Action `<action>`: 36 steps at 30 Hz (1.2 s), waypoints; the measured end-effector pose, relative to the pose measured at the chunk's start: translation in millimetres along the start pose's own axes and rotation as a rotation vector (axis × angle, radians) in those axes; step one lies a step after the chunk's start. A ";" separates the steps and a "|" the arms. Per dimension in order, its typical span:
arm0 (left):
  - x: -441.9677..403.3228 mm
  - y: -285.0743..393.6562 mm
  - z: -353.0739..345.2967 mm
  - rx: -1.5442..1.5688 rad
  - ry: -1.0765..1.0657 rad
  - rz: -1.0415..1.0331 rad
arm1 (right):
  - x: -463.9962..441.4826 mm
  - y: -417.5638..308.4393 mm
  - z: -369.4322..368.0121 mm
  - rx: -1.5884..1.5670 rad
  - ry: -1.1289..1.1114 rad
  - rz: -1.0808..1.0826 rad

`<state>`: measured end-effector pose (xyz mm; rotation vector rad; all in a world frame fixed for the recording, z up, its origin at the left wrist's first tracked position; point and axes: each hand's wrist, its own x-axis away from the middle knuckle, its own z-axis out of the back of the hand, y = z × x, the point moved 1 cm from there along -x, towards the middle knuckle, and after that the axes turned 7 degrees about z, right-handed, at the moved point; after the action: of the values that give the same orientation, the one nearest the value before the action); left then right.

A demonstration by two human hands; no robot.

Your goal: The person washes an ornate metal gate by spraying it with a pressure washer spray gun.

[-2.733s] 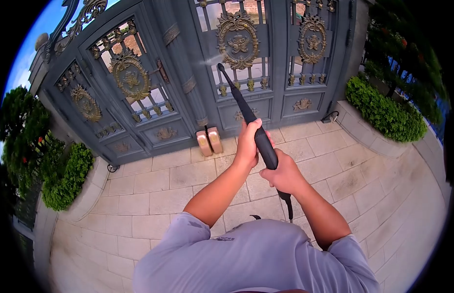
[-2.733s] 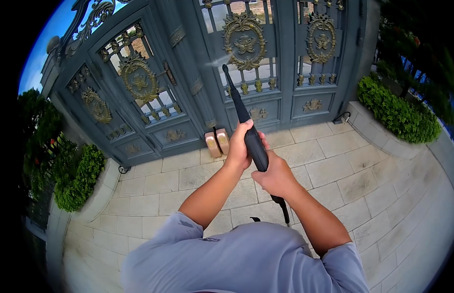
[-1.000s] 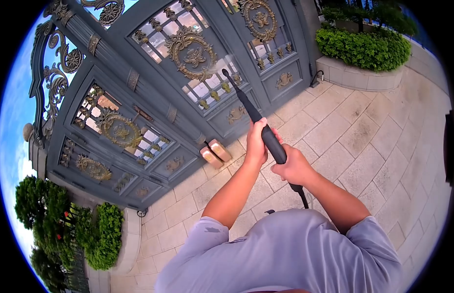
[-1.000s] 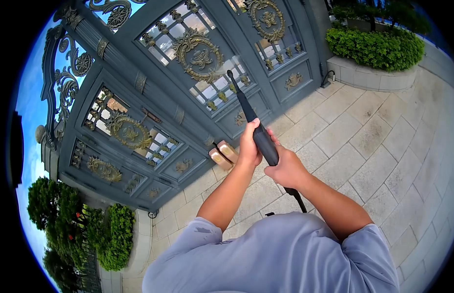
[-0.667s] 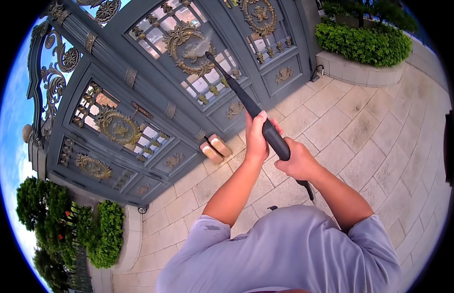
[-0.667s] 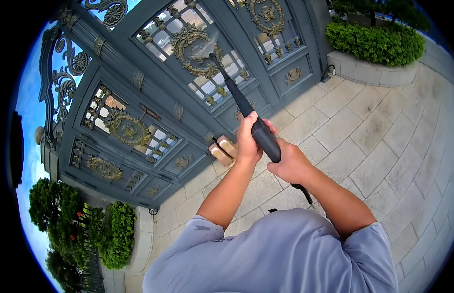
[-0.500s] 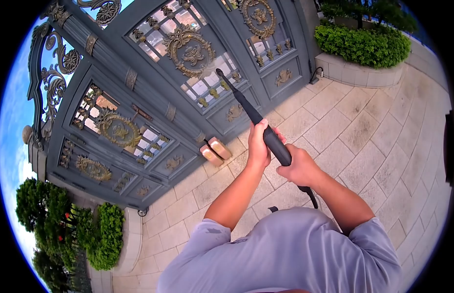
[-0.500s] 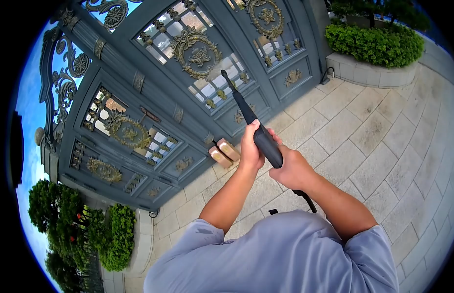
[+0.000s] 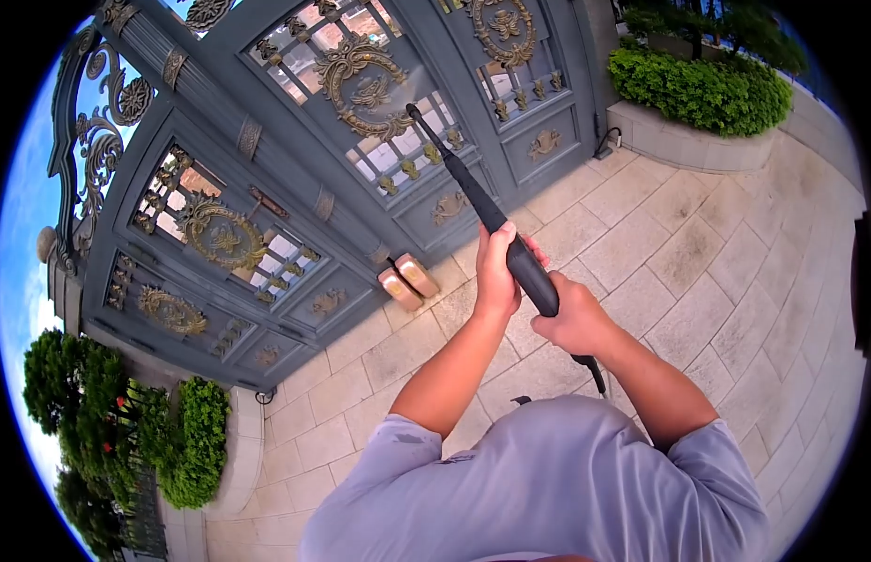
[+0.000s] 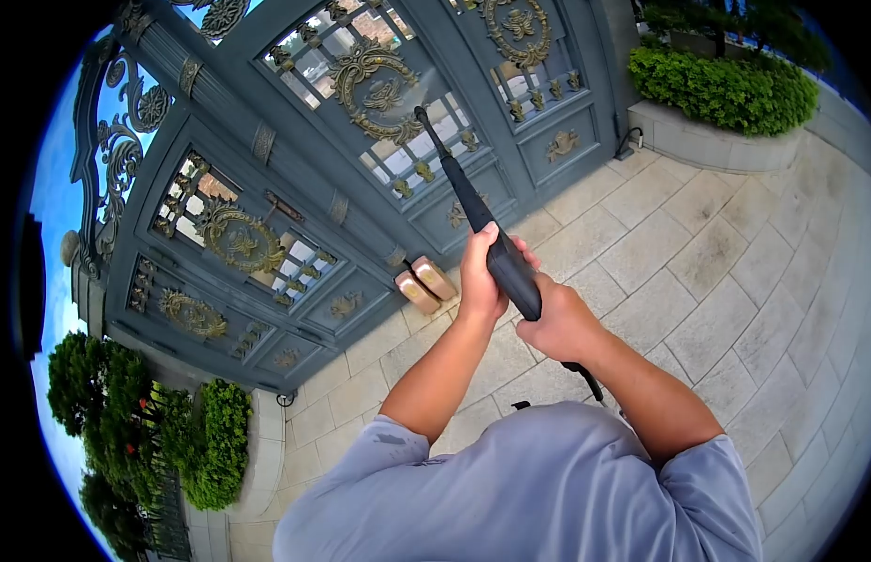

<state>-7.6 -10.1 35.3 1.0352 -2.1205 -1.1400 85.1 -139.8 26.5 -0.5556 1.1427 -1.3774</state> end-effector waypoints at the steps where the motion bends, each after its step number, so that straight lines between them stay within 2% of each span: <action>1: -1.3 -2.1 4.2 0.009 0.017 0.034 | -0.3 -0.7 -1.0 -0.040 -0.029 -0.068; 3: -6.0 -10.3 17.3 0.027 0.051 0.103 | -2.4 -8.0 0.7 -0.116 -0.085 -0.205; 6: -3.9 -21.9 35.7 0.043 0.073 0.155 | -1.3 -7.3 -6.5 -0.093 -0.168 -0.295; 17: 11.1 1.8 59.4 0.089 0.111 0.019 | -14.6 -29.8 -24.5 -0.026 -0.210 -0.107; 25: 12.1 77.4 9.0 -0.053 -0.038 -0.304 | -43.2 -52.5 -12.0 -0.035 -0.096 0.081; 29: 9.9 67.2 1.9 -0.055 -0.057 -0.252 | -36.4 -44.3 -6.1 -0.024 -0.091 0.081; 32: 9.2 35.5 8.6 0.034 0.086 -0.054 | -22.8 -45.0 5.1 -0.094 -0.171 -0.130; 34: 7.8 11.2 20.8 0.076 0.126 0.054 | -11.6 -32.6 5.0 -0.101 -0.203 -0.154; 36: 11.9 7.8 18.4 0.100 0.113 0.079 | -12.5 -30.3 10.2 -0.083 -0.194 -0.130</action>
<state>-30.8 -8.5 33.5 1.0261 -2.1268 -0.9248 82.1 -136.7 60.5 -0.8174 1.0236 -1.3585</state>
